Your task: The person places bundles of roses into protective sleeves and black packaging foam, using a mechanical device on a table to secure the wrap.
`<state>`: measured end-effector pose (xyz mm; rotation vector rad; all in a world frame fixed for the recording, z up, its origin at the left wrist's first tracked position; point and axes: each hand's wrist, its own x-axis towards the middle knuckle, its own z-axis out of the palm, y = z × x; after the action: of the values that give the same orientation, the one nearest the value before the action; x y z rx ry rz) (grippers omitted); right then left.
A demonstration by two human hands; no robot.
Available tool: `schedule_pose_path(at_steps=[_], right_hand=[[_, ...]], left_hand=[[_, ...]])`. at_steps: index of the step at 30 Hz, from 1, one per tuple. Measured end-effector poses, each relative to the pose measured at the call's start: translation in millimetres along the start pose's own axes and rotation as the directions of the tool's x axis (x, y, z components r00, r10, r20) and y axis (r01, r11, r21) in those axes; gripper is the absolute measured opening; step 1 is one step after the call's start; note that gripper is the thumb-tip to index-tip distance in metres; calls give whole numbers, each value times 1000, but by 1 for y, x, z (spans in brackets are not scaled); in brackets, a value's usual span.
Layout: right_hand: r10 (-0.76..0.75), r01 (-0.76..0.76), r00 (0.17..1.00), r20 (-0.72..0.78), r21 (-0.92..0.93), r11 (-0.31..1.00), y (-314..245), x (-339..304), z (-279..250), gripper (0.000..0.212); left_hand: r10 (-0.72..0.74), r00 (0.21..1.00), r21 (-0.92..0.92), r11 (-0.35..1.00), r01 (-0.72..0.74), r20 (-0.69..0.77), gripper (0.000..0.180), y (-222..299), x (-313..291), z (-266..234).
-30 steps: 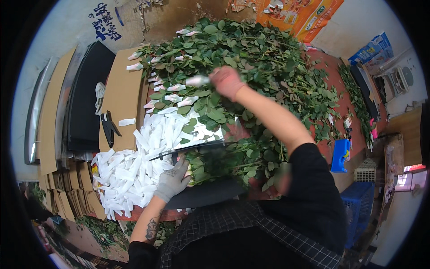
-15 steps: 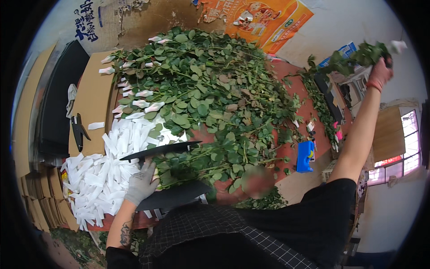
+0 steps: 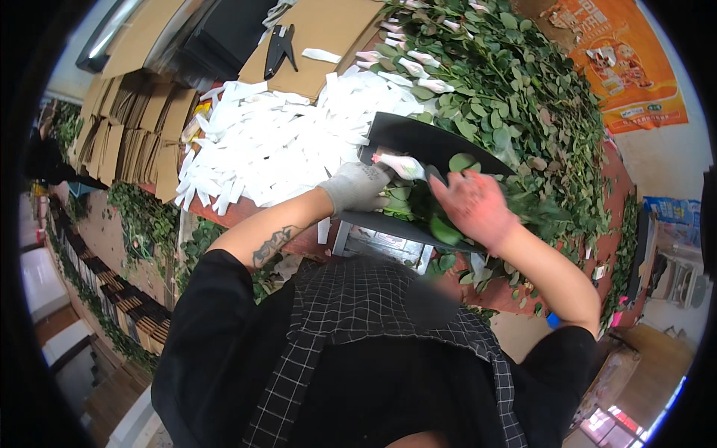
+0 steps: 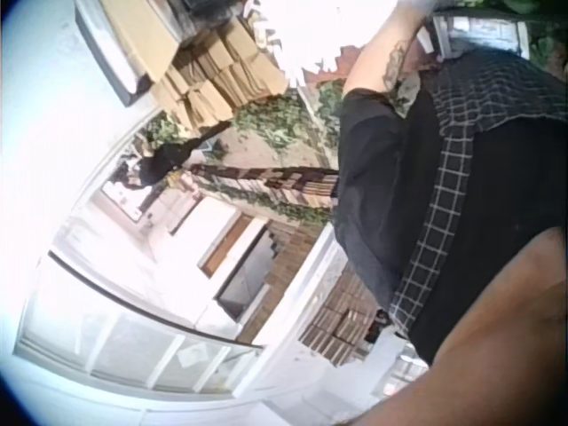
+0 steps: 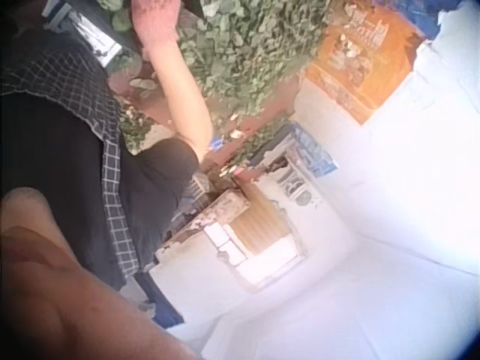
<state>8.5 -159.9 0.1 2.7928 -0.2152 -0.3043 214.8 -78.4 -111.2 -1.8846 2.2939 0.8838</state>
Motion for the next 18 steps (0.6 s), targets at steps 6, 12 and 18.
schedule_pose_path(at_steps=[6, 12, 18], right_hand=[[109, -93, 989, -98, 151, 984, -8, 40, 106, 35], [129, -103, 982, -139, 178, 979, -10, 52, 124, 38], [151, -132, 983, -102, 172, 976, -17, 59, 140, 37]], left_hand=[[69, 981, 15, 998, -67, -181, 65, -1, 1, 20], [108, 957, 18, 994, -108, -268, 61, -7, -2, 40], [107, 980, 69, 993, -97, -170, 61, -3, -6, 30]])
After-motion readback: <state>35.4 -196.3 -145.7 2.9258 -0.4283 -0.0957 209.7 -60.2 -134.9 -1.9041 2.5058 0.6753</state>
